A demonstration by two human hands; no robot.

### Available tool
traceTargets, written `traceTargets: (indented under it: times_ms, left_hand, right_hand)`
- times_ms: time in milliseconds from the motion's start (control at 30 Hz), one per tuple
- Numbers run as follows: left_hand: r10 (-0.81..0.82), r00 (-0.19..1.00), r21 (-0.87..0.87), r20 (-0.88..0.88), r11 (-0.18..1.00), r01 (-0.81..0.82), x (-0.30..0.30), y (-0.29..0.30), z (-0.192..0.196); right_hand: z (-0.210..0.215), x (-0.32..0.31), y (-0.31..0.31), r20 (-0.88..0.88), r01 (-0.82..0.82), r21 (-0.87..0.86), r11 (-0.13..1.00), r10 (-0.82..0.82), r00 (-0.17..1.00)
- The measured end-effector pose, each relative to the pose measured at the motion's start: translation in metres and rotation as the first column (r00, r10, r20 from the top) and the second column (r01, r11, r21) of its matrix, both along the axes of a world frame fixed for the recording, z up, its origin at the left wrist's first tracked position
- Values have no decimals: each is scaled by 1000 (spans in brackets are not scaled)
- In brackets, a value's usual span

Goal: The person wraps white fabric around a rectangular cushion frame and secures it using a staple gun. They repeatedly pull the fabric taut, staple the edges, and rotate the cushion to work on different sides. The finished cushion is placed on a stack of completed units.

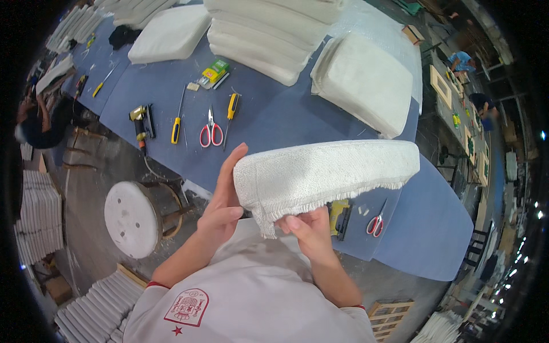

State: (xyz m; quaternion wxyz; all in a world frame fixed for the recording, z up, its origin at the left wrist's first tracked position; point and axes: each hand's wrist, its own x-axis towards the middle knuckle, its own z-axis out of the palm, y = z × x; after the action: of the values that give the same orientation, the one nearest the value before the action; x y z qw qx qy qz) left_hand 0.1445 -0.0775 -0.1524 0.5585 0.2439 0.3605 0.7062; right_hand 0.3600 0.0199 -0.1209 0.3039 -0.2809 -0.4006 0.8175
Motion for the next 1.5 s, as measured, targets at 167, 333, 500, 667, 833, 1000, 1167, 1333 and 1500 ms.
traceTargets:
  times_ms: [167, 333, 500, 667, 833, 1000, 1167, 1333, 1500]
  left_hand:
    - [126, 989, -284, -78, 948, -143, 29, 8, 56]
    - [83, 899, -182, -429, 967, -176, 37, 8, 43]
    - [29, 820, -131, -572, 983, -127, 30, 9, 34]
    - [12, 797, -137, -603, 984, -118, 28, 12, 37]
    - [-6, 869, -172, -495, 981, -92, 28, 11, 50]
    - [43, 923, -235, -381, 962, -142, 33, 11, 49]
    - [28, 759, -186, -651, 963, -195, 34, 15, 56]
    - [25, 660, -159, -751, 963, -217, 30, 14, 51]
    - [-72, 627, -239, -775, 953, -186, 30, 11, 59]
  right_hand:
    - [5, 3, -5, 108, 119, 73, 990, -127, 986]
    - [5, 2, -1, 269, 87, 169, 982, -131, 954]
    - [-37, 14, 17, -31, -12, 350, 937, 24, 999]
    - [-59, 16, 28, -62, -63, 523, 850, 111, 992]
    - [-49, 16, 18, -31, -26, 426, 904, 44, 999]
    - [-16, 8, 9, 51, -24, 173, 985, 16, 999]
    - [-33, 7, 23, 100, -148, 358, 922, 120, 988]
    - [-49, 11, 23, 26, -123, 449, 885, 124, 992]
    - [-73, 24, 28, -31, -178, 523, 834, 227, 973]
